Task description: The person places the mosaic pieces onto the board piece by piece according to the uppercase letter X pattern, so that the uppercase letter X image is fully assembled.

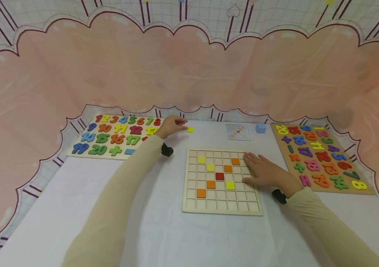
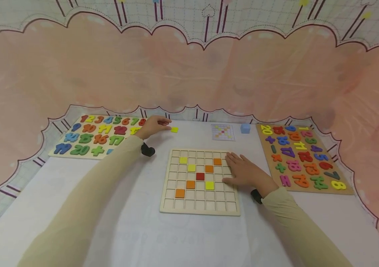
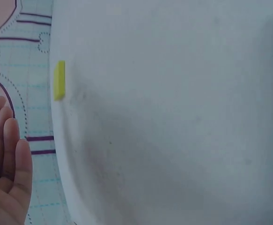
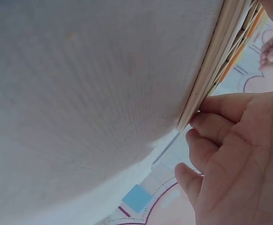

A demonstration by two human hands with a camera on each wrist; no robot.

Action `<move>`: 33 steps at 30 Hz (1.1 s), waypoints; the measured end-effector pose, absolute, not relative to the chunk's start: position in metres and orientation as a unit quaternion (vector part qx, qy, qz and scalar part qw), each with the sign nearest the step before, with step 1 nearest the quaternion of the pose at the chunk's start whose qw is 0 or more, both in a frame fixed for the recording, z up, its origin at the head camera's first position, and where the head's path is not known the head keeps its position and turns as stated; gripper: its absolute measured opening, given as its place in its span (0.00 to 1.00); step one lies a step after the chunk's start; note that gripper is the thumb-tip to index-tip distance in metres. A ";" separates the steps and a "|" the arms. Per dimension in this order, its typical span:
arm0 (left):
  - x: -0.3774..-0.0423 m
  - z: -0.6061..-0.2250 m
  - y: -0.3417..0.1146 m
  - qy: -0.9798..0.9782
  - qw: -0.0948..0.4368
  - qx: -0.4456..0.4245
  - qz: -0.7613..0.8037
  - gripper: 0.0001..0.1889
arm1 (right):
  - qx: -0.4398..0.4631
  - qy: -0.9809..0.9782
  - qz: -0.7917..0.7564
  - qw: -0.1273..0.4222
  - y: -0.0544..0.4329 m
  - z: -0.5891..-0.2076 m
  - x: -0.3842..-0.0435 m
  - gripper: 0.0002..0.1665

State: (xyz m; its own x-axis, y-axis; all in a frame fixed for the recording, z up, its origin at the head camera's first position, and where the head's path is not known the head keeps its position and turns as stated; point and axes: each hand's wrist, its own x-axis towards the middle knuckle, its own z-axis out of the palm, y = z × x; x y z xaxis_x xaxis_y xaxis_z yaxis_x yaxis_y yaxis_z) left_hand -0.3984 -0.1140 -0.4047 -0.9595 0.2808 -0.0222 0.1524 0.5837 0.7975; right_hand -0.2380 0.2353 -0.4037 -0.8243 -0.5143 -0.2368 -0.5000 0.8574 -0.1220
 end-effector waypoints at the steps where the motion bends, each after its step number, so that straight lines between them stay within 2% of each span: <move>1: -0.400 -0.406 -0.115 0.888 0.073 0.117 0.439 0.21 | -0.266 0.955 -0.026 0.130 0.235 -0.404 -0.238 0.53; 9: -0.407 -0.411 -0.113 0.887 0.082 0.092 0.444 0.21 | -0.263 0.956 -0.023 0.128 0.235 -0.404 -0.237 0.53; 19: -0.416 -0.419 -0.107 0.882 0.126 0.126 0.437 0.21 | -0.256 0.957 -0.028 0.136 0.235 -0.403 -0.238 0.53; 23: -0.417 -0.422 -0.104 0.890 0.130 0.146 0.412 0.21 | -0.254 0.957 -0.027 0.139 0.235 -0.403 -0.239 0.54; 33: -0.411 -0.420 -0.096 0.909 0.133 0.118 0.377 0.21 | -0.259 0.956 -0.025 0.135 0.235 -0.404 -0.239 0.54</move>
State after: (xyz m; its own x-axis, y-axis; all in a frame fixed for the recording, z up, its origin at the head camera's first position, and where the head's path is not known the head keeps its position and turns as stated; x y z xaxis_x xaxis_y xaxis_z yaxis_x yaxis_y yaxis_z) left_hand -0.4109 -0.0961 -0.4195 -0.9366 0.3155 -0.1526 0.1149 0.6879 0.7166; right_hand -0.2390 0.2355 -0.4039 -0.8293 -0.5021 -0.2454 -0.4885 0.8645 -0.1181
